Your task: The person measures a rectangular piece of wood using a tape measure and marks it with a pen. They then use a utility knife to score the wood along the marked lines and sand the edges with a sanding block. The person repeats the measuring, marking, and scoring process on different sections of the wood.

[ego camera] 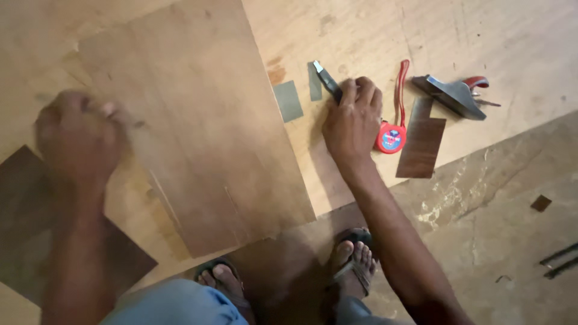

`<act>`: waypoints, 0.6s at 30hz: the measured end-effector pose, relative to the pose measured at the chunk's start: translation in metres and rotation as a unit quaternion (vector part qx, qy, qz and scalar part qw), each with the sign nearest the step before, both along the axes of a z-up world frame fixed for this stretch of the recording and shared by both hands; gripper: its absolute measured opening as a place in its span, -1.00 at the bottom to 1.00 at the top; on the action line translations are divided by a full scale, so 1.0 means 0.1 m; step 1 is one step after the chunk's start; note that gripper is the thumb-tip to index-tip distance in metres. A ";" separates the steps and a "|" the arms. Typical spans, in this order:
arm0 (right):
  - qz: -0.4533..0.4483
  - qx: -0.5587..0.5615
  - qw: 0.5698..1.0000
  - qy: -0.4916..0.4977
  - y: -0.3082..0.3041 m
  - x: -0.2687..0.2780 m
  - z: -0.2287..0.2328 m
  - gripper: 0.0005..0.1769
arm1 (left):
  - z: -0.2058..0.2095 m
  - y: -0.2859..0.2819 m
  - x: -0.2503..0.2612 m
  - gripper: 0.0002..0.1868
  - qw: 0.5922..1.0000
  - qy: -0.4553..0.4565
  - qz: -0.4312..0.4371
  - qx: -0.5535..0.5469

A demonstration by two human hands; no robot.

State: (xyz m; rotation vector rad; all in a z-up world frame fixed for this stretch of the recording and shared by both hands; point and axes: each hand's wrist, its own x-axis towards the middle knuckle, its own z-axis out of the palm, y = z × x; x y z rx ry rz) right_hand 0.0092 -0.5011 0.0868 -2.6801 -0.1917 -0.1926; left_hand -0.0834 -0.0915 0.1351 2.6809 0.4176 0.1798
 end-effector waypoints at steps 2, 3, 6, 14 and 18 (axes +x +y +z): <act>-0.002 -0.022 1.000 0.005 0.00 0.06 -0.05 -0.67 | 0.00 0.28 -0.29 -0.68 0.990 0.080 -0.013 0.116; -0.003 -0.033 0.999 0.008 -0.01 0.08 -0.08 -0.72 | 0.01 0.40 -0.37 -0.66 0.977 0.119 -0.021 0.173; 0.000 -0.037 0.999 0.002 -0.06 0.08 -0.16 -0.73 | 0.00 0.45 -0.46 -0.51 0.926 0.185 -0.095 0.316; -0.041 0.077 0.996 0.006 -0.23 -0.16 0.10 -0.81 | 0.32 -0.98 0.45 -0.15 0.937 0.130 -0.313 0.082; -0.104 0.267 0.947 0.142 -0.34 -0.40 0.37 -0.86 | 0.05 -1.79 0.67 -0.14 0.957 0.159 -0.225 0.086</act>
